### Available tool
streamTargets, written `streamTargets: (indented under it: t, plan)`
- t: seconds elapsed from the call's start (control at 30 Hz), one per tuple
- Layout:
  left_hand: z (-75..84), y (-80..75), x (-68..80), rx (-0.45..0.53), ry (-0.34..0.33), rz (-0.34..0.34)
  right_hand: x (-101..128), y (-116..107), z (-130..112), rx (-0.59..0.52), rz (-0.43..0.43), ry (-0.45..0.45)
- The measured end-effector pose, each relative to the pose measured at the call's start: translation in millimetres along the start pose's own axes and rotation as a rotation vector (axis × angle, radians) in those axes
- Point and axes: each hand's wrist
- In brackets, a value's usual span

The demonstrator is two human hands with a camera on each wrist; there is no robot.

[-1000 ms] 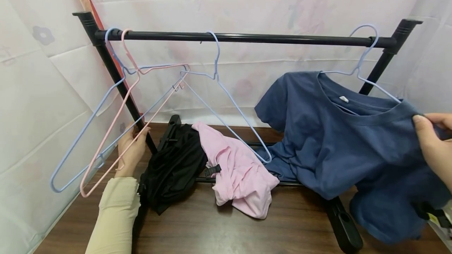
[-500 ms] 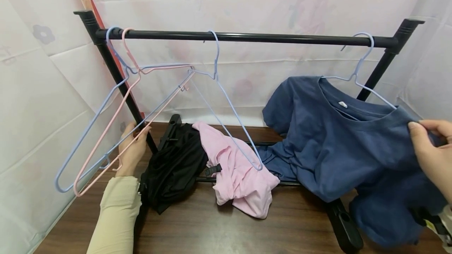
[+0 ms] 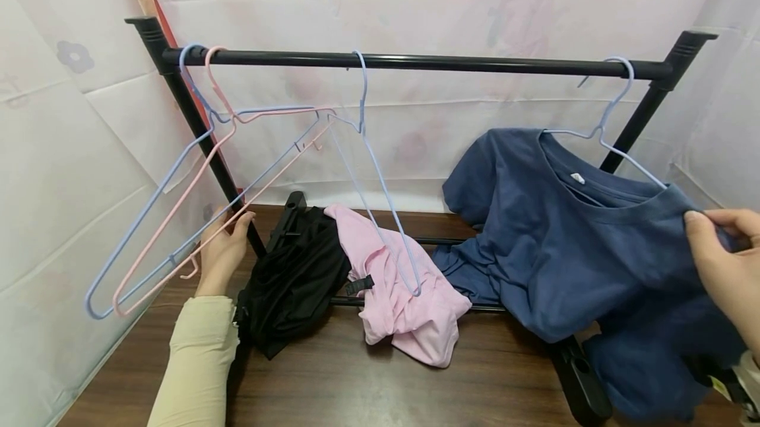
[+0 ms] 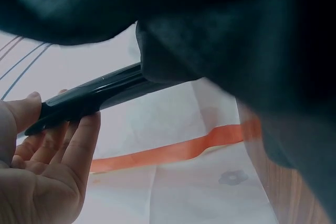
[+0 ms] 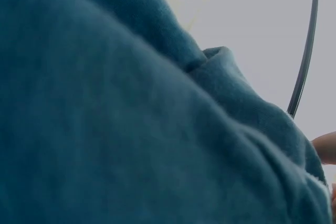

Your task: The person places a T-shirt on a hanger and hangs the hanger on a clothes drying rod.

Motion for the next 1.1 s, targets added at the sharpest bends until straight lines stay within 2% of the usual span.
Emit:
streamTargets:
  t: [0.13,0.27,0.4,0.5,0.6,0.77,0.9,1.1]
  plan:
    - [0.7,-2.4,-0.8,-0.018,-0.003,-0.030,-1,1,1,0.002,0.001,0.031]
    - [-0.6,-3.0,-2.6,-0.039,0.025,-0.028,-2,2,3,-0.002,0.011,0.038]
    - [-1.2,-2.7,-3.0,-0.027,0.028,-0.016,-2,2,5,-0.055,0.009,0.057]
    - [-0.9,-2.8,-2.3,-0.022,0.001,-0.028,-5,4,10,-0.113,0.018,0.066]
    - [-0.7,-2.0,-3.0,-0.009,-0.028,-0.050,-8,6,16,-0.136,0.034,0.050]
    - [0.4,-1.8,-3.1,0.008,-0.063,-0.065,-12,4,21,-0.083,0.038,-0.032]
    - [0.7,-2.1,-2.2,0.007,-0.055,-0.049,-10,-3,-2,-0.058,0.017,-0.087]
    - [0.8,-1.0,-1.7,0.014,-0.008,-0.024,-4,-12,-60,-0.091,-0.059,-0.141]
Point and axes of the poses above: each hand's wrist, its own x-axis away from the middle knuckle, its own y-axis out of the palm, z = x × y, and after that the axes turned 4 degrees about x, right-handed
